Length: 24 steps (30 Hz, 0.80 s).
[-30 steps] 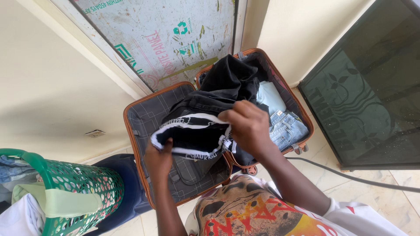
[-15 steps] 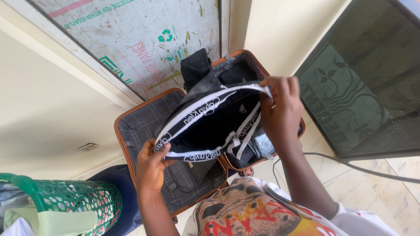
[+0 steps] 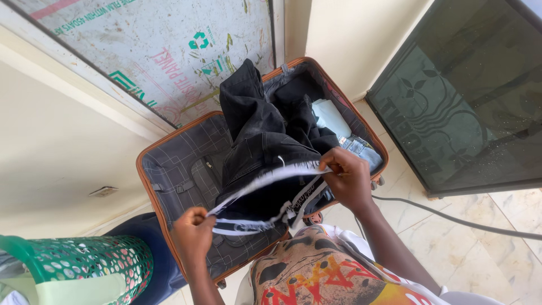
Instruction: The person picks up various items of clothing from a laundry basket and places them into an open suitcase, folding and arranging the garments to fit.
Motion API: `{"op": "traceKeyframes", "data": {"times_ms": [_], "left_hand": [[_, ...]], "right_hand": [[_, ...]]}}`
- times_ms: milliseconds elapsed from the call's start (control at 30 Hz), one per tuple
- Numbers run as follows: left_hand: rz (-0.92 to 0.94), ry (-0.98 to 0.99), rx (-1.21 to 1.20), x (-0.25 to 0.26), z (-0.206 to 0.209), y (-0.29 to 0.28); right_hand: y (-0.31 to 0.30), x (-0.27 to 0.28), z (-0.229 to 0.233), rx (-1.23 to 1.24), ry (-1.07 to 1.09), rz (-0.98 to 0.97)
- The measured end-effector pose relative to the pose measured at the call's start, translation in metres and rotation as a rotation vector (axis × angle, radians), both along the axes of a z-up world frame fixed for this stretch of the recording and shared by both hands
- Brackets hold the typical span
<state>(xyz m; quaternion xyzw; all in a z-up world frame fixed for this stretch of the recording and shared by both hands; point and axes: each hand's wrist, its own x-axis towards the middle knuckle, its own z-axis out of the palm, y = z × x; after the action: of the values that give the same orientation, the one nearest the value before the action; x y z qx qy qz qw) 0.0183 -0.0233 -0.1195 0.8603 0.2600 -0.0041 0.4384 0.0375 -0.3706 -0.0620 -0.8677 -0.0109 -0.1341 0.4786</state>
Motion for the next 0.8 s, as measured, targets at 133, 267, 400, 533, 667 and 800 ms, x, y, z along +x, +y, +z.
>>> {"op": "traceKeyframes", "data": {"times_ms": [133,267,400,533,667,800], "left_hand": [[0.19,-0.387,0.451,-0.009,-0.001,0.016],[0.325,-0.103,0.381,-0.003,-0.003,0.015],[0.454,0.064,-0.784,-0.01,-0.052,0.006],[0.544,-0.097,-1.224,-0.042,-0.154,-0.009],[0.638,-0.132,-1.293,-0.053,-0.159,0.008],[0.768,0.08,-1.278,-0.054,-0.104,-0.009]], "right_hand": [[0.007,-0.011,0.007,0.096,-0.024,0.08],[0.007,-0.009,0.023,0.088,0.047,0.256],[0.017,-0.009,0.028,-0.005,0.221,0.604],[-0.001,-0.006,-0.003,0.552,0.804,1.147],[-0.027,-0.002,-0.099,-0.314,1.086,0.477],[-0.067,-0.003,-0.189,0.06,1.165,-0.063]]}}
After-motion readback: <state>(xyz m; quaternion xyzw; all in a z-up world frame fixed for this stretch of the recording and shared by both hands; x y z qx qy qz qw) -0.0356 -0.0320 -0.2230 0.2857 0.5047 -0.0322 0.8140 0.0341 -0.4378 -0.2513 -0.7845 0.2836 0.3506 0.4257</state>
